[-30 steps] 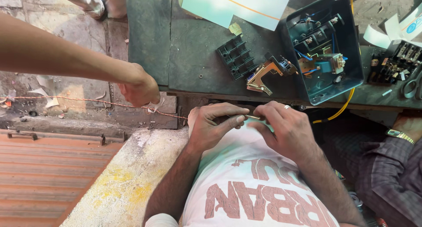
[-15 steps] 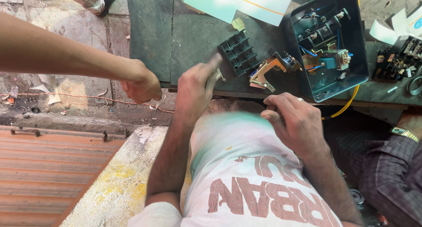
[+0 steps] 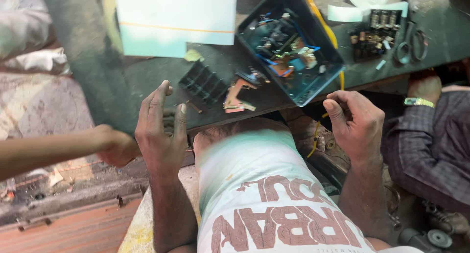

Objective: The person disassembles a small electrical component, removes parts, and uses a screwdriver to adjust internal wiring and terminals inside a plastic housing. They then reassemble the component and place it back into the housing.

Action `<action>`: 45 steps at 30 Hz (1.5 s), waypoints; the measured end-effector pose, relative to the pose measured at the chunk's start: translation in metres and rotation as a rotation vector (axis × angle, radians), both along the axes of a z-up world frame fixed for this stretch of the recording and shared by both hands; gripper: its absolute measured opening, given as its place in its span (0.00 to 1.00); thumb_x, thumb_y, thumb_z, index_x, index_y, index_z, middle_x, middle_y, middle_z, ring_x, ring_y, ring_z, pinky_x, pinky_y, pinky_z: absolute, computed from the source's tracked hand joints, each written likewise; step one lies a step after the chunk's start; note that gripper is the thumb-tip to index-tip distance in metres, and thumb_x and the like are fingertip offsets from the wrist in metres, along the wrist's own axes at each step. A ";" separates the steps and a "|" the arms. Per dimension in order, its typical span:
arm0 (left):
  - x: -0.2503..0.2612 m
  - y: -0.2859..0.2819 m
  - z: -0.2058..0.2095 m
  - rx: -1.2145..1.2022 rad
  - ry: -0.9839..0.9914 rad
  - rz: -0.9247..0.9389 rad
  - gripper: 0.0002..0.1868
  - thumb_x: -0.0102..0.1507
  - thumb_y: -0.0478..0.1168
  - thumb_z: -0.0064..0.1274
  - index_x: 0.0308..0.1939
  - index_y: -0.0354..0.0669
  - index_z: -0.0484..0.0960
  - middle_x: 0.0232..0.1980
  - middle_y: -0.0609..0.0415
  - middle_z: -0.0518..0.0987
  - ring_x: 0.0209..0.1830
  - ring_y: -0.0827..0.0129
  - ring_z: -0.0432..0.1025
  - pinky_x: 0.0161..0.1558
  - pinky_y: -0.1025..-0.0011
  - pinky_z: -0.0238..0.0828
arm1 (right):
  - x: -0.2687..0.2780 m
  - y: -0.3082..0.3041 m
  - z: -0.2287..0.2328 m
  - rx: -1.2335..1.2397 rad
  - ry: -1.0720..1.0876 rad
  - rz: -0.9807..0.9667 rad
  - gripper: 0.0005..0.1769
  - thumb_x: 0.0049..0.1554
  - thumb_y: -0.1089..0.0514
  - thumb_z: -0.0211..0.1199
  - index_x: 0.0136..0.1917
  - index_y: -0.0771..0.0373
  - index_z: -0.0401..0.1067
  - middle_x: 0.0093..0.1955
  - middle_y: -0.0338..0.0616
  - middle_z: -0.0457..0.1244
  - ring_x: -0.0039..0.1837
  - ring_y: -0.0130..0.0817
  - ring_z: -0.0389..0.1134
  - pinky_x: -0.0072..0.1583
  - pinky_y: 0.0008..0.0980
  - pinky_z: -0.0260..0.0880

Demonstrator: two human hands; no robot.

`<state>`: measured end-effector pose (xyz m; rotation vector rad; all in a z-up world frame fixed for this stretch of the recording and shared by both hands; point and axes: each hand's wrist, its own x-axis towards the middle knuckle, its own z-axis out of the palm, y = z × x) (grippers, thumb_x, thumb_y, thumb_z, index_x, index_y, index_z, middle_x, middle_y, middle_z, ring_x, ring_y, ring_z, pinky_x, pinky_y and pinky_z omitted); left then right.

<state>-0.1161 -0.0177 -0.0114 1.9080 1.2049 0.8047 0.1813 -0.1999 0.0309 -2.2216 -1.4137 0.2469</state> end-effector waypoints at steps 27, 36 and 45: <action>0.180 0.007 0.020 0.013 0.407 -0.273 0.38 0.55 0.46 0.72 0.65 0.35 0.76 0.75 0.31 0.60 0.76 0.37 0.53 0.72 0.45 0.53 | 0.132 -0.040 -0.020 0.053 0.023 -0.053 0.11 0.64 0.55 0.69 0.50 0.66 0.75 0.45 0.47 0.70 0.46 0.41 0.74 0.46 0.35 0.72; 0.194 0.006 0.017 -0.047 0.433 -0.325 0.41 0.52 0.51 0.74 0.63 0.33 0.78 0.77 0.30 0.58 0.78 0.37 0.52 0.73 0.45 0.51 | 0.166 -0.048 -0.028 0.096 -0.033 -0.053 0.15 0.68 0.51 0.67 0.51 0.67 0.76 0.47 0.49 0.70 0.48 0.42 0.74 0.49 0.36 0.74; 0.182 -0.010 0.030 -0.045 0.428 -0.199 0.43 0.52 0.50 0.73 0.66 0.32 0.76 0.77 0.32 0.60 0.77 0.38 0.54 0.73 0.45 0.53 | 0.364 0.038 -0.091 0.342 -0.443 -0.082 0.11 0.66 0.57 0.66 0.47 0.67 0.75 0.43 0.44 0.70 0.42 0.42 0.71 0.49 0.46 0.70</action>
